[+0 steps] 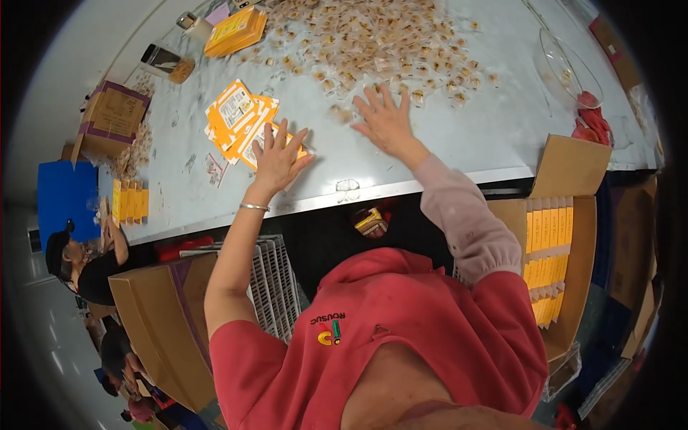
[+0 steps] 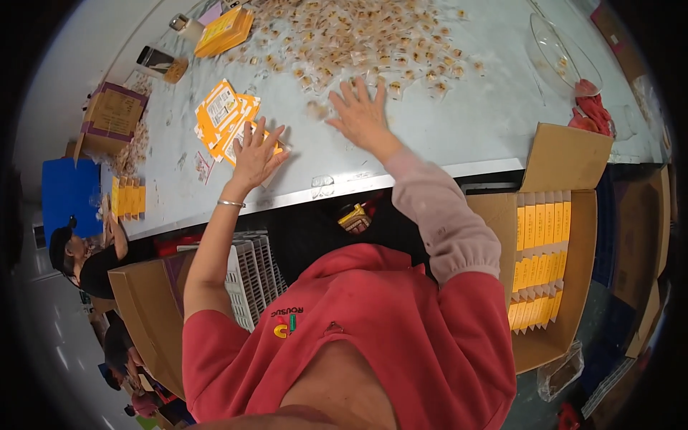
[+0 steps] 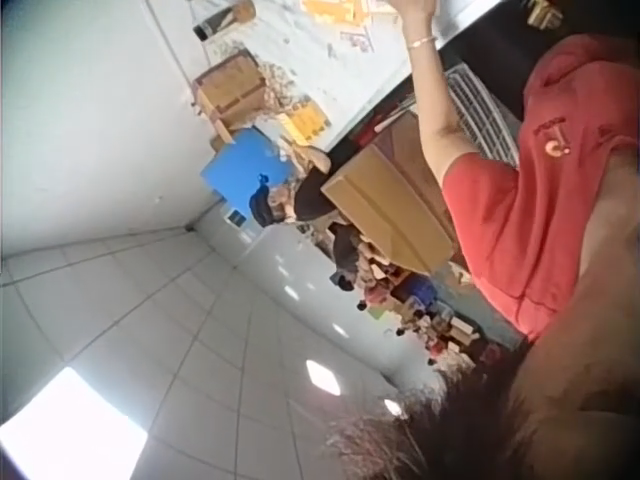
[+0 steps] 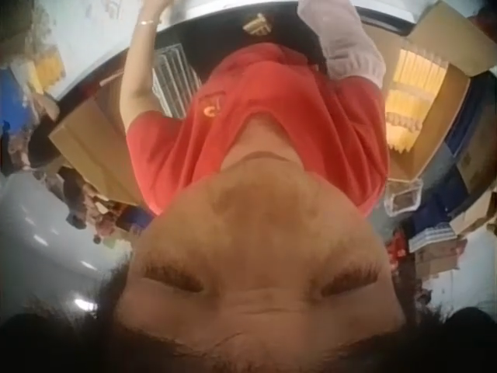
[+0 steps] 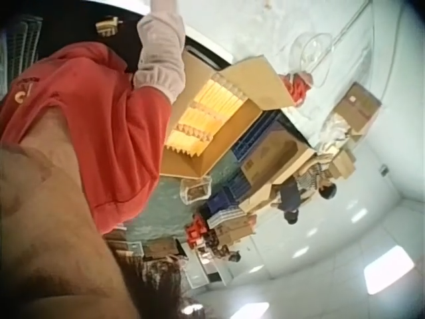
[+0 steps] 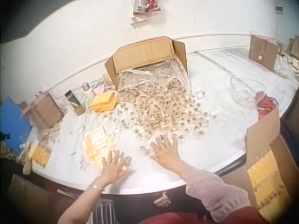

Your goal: Picking up small packets from a table, placing them into yellow boxes, and then placing the filled boxes into a larger carton.

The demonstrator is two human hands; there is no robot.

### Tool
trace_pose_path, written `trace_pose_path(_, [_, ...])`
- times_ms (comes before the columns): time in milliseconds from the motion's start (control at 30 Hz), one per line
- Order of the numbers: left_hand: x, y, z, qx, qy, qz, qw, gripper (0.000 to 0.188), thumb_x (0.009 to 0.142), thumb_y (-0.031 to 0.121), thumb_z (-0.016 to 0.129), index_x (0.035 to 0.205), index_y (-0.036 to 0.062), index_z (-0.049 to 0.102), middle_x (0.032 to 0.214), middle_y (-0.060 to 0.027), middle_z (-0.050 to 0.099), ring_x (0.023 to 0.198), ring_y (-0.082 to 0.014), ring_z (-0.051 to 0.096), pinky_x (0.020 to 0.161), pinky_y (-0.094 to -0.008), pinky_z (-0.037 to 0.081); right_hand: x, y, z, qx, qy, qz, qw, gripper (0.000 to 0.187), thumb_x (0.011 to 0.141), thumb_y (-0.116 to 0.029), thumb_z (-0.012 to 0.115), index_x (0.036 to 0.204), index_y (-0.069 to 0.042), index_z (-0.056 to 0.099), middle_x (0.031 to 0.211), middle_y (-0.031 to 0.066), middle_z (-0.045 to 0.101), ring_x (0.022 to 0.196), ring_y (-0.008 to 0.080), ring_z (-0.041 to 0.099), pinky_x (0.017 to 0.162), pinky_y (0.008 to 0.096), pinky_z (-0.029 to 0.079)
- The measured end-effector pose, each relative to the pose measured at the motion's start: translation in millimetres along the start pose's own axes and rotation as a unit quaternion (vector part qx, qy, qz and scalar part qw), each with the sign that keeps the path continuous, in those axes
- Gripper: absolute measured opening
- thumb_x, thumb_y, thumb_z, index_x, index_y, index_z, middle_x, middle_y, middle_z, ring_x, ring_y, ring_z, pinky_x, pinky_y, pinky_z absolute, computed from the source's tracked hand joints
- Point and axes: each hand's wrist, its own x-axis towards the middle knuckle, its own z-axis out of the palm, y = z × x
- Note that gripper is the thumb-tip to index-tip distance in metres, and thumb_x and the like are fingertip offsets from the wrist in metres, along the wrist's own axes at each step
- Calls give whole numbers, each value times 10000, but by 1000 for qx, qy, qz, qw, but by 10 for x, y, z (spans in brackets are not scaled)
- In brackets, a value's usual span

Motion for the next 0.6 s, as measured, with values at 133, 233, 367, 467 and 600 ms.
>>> trace_pose_path(133, [-53,71,-65,-9,58,-24,998,512,892,503,451,1331,240,446,1474,-162,221,1358,-428,126,972,-700,139,-380,31,15,49,37,3,998,535,863,-416,541,1322,-161,438,1391,97,383,1340,326,248,1005,663,130])
trace_pose_path(233, [53,111,-71,-209,134,-17,969,490,903,414,483,1336,190,440,1462,-184,235,1357,-421,139,1003,-657,143,-312,494,-169,337,64,85,935,433,886,-281,526,1287,-128,476,1319,118,466,1294,307,347,1041,565,214])
trace_pose_path(367, [252,756,16,-358,152,-3,921,605,853,470,541,1363,177,398,1454,-207,235,1357,-431,118,1035,-617,118,-305,1091,-78,280,117,38,952,421,824,-79,523,1245,-83,519,1276,123,514,1239,293,423,1022,393,337])
trace_pose_path(467, [404,1120,152,-262,150,-8,953,721,790,547,584,1374,179,377,1456,-208,229,1354,-448,94,1035,-625,100,-333,1055,-53,154,158,-9,975,452,785,-34,544,1234,-79,528,1274,132,511,1228,310,428,1012,373,355])
trace_pose_path(600, [450,1301,152,-202,134,22,970,725,759,539,608,1366,205,394,1447,-201,242,1337,-451,135,1031,-610,137,-512,460,-72,235,106,-46,965,419,791,-62,573,1208,-84,540,1256,138,505,1230,349,412,1022,426,326])
